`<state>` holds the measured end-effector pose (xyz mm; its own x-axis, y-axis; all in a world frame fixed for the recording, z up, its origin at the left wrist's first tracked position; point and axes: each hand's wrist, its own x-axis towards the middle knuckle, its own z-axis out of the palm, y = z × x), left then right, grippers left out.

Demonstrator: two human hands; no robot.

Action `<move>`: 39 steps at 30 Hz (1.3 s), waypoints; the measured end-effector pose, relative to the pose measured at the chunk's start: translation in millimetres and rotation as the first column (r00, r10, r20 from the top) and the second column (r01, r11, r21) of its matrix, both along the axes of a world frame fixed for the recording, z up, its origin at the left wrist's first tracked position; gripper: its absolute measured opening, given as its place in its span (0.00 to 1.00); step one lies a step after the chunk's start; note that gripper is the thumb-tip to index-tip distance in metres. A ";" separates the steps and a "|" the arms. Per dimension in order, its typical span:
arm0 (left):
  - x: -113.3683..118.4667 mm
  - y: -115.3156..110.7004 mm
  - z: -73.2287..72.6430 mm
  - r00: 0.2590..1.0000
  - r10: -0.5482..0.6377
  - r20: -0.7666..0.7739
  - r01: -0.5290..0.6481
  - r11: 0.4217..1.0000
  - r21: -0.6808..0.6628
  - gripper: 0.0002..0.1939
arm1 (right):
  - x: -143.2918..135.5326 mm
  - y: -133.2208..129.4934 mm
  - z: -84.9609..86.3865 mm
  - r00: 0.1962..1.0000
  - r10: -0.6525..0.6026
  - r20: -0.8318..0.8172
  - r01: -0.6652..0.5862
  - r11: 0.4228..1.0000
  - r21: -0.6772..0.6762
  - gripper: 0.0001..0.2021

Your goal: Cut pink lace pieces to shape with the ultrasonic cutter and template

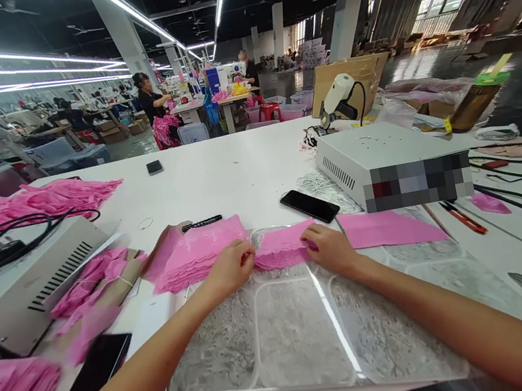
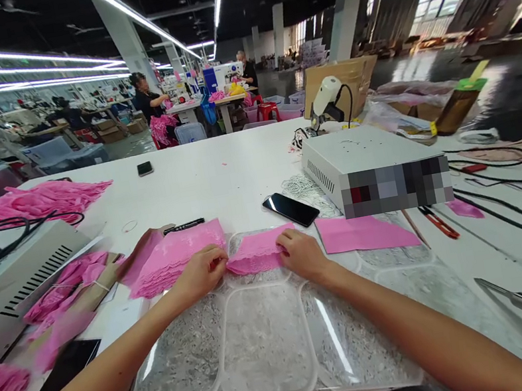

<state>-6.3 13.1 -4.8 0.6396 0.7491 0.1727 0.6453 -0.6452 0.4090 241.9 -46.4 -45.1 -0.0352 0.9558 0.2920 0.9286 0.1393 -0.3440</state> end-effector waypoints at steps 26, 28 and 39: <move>31.9 -24.8 -28.9 0.959 0.078 -0.272 0.001 0.961 0.277 0.11 | 43.4 -22.5 -15.5 0.993 0.035 -0.113 -0.023 0.994 0.106 0.16; 19.3 -22.7 -28.3 0.959 0.095 -0.267 -0.011 0.954 0.300 0.13 | 46.3 -22.5 -15.0 0.991 0.044 -0.124 -0.030 0.993 0.119 0.16; -36.6 -37.4 -36.7 0.978 0.032 -0.208 0.041 0.942 0.334 0.21 | 27.3 -61.1 -9.2 0.951 0.307 -0.029 -0.302 0.947 0.111 0.16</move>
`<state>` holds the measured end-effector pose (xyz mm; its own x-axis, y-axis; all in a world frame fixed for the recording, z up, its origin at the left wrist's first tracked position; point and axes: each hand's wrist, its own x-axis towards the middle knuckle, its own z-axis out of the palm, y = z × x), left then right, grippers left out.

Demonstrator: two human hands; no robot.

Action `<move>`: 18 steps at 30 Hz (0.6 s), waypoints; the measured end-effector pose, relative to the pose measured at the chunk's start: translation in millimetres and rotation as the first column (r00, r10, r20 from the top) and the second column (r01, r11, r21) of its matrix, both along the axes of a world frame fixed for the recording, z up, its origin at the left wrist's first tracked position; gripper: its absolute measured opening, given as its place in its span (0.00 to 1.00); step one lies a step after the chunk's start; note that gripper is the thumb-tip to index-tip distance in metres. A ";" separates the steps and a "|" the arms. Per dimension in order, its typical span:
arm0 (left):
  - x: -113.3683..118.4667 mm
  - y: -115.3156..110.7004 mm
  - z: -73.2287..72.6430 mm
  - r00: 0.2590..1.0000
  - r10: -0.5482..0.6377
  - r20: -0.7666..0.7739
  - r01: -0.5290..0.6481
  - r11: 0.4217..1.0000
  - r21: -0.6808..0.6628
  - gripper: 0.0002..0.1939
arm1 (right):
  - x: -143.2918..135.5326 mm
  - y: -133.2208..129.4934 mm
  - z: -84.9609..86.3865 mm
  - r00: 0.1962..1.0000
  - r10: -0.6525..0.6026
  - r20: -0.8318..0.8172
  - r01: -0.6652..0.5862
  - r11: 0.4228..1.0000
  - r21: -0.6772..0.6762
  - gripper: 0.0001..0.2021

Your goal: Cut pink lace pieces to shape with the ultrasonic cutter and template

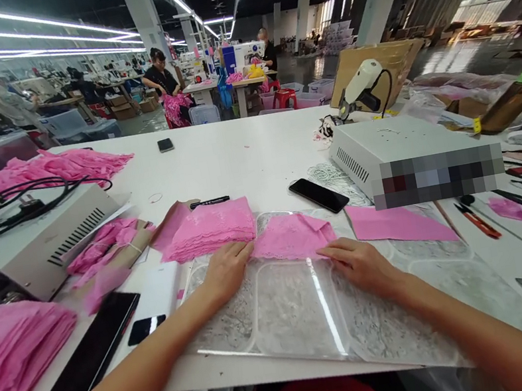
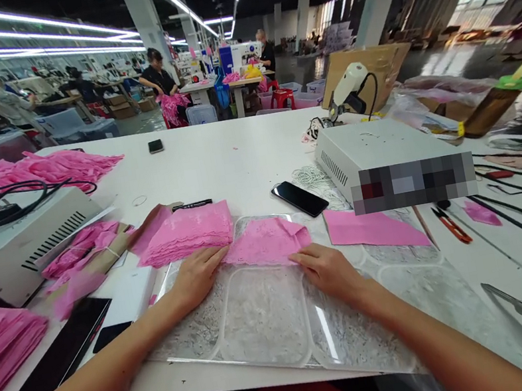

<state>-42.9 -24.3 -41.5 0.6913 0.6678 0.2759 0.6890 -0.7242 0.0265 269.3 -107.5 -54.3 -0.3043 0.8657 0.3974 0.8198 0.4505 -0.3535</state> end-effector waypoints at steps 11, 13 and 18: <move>-75.9 -46.4 8.7 0.957 -0.244 -0.159 0.250 0.968 0.024 0.21 | -46.3 -35.0 14.2 0.952 0.300 0.068 -0.298 0.954 -0.034 0.16; -76.5 -52.7 14.4 0.961 -0.234 -0.150 0.237 0.972 0.002 0.21 | -43.5 -30.1 14.2 0.958 0.287 0.013 -0.286 0.957 -0.043 0.17; -39.6 -59.1 24.5 0.964 -0.265 -0.035 0.262 0.963 -0.061 0.23 | -27.2 2.3 12.0 0.998 0.041 -0.046 -0.044 0.996 -0.078 0.18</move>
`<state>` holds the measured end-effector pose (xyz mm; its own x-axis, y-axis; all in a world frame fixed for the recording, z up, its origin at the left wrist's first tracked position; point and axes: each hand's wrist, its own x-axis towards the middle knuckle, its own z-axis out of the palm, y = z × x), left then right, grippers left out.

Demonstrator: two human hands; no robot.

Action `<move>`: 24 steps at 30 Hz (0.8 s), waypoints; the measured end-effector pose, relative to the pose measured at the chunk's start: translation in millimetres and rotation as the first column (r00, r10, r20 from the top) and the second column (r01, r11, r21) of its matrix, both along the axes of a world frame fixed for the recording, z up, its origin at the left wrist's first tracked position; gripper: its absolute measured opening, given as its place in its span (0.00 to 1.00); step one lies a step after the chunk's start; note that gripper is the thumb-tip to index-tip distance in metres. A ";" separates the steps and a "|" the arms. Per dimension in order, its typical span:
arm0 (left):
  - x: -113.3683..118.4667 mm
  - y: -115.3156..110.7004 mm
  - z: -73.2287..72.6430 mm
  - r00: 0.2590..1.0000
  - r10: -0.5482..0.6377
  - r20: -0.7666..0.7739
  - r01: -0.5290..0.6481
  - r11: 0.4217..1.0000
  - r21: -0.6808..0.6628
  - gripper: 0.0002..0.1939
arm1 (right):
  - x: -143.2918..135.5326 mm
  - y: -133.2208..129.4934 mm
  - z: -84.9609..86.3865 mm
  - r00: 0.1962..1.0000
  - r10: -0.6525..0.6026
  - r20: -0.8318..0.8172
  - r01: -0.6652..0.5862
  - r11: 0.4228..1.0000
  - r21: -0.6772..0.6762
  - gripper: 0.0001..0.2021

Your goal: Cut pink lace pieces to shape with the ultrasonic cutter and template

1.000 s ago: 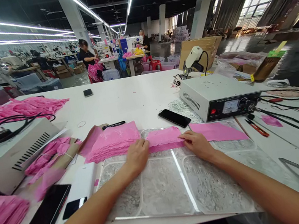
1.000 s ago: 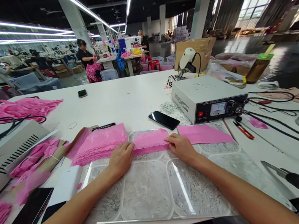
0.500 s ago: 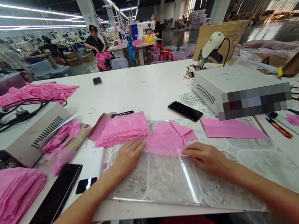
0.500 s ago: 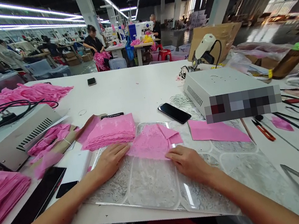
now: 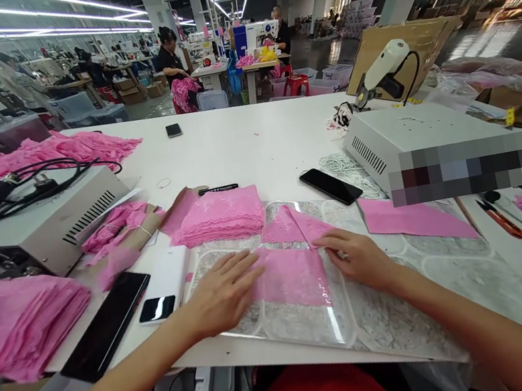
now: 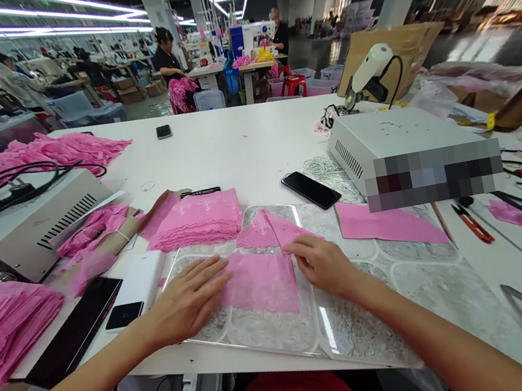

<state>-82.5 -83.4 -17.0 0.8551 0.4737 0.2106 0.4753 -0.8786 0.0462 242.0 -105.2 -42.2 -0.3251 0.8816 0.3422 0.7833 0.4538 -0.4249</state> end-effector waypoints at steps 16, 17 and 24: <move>20.8 1.8 -13.4 0.991 -0.093 -0.099 0.077 0.985 -0.154 0.22 | 46.0 63.2 0.5 0.908 -0.376 -0.183 0.349 0.923 -0.163 0.13; 22.9 4.1 -11.4 0.993 -0.087 -0.079 0.075 0.986 -0.146 0.20 | 49.7 66.0 2.9 0.896 -0.397 -0.200 0.370 0.915 -0.159 0.14; 45.0 37.6 -12.7 0.994 0.108 0.008 -0.107 0.992 -0.063 0.14 | -5.9 56.4 13.5 0.982 -0.066 -0.175 0.035 0.984 -0.178 0.08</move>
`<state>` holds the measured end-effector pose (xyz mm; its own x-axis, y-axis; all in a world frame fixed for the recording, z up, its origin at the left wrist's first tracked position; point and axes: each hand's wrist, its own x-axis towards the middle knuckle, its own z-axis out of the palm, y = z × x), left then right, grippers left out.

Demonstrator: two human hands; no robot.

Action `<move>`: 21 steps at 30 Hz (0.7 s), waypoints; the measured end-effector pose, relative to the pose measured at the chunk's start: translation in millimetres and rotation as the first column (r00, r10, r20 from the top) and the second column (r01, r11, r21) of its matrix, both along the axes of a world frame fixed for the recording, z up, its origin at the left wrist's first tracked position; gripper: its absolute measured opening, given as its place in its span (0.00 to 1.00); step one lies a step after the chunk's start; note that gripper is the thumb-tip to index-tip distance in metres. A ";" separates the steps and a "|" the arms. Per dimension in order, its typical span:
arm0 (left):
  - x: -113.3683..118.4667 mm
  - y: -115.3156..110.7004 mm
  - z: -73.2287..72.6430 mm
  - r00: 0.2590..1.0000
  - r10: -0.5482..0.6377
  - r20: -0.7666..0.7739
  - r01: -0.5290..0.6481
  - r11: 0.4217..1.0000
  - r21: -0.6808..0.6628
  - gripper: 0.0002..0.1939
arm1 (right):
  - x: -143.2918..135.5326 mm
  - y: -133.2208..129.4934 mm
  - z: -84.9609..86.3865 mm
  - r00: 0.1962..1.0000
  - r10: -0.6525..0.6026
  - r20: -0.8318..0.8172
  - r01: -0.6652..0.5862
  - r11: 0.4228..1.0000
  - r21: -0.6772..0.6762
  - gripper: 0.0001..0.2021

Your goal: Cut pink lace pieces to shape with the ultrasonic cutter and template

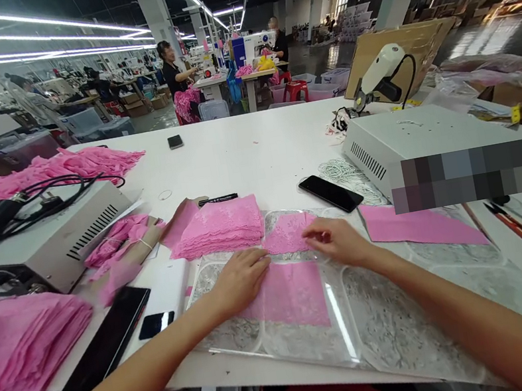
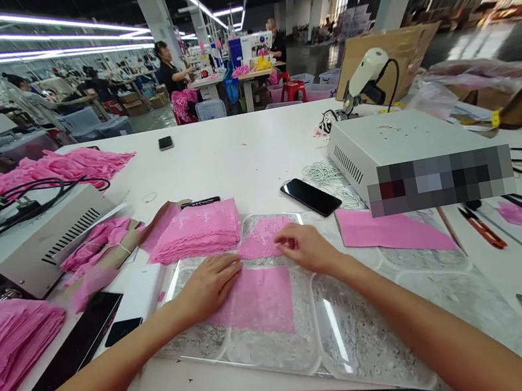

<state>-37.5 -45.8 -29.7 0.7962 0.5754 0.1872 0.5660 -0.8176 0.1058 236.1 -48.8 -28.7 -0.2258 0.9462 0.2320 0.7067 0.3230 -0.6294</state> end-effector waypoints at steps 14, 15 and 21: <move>5.8 17.2 -0.9 0.995 0.085 -0.059 -0.088 0.995 -0.051 0.16 | -49.8 18.7 -2.9 0.976 0.112 0.188 -0.096 0.991 -0.096 0.07; 5.8 17.3 -0.6 0.994 0.089 -0.059 -0.092 0.994 -0.054 0.16 | -49.6 18.2 -2.2 0.975 0.120 0.186 -0.103 0.989 -0.103 0.07; 4.9 18.0 -1.9 0.994 0.099 -0.052 -0.103 0.992 -0.078 0.17 | -52.0 15.4 -3.3 0.975 0.156 0.157 -0.139 0.983 -0.118 0.07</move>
<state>-32.6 -27.8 -31.6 0.7402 0.6649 0.1000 0.6513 -0.7459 0.1391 184.1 -33.4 -32.0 -0.3915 0.9167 0.0801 0.7532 0.3692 -0.5443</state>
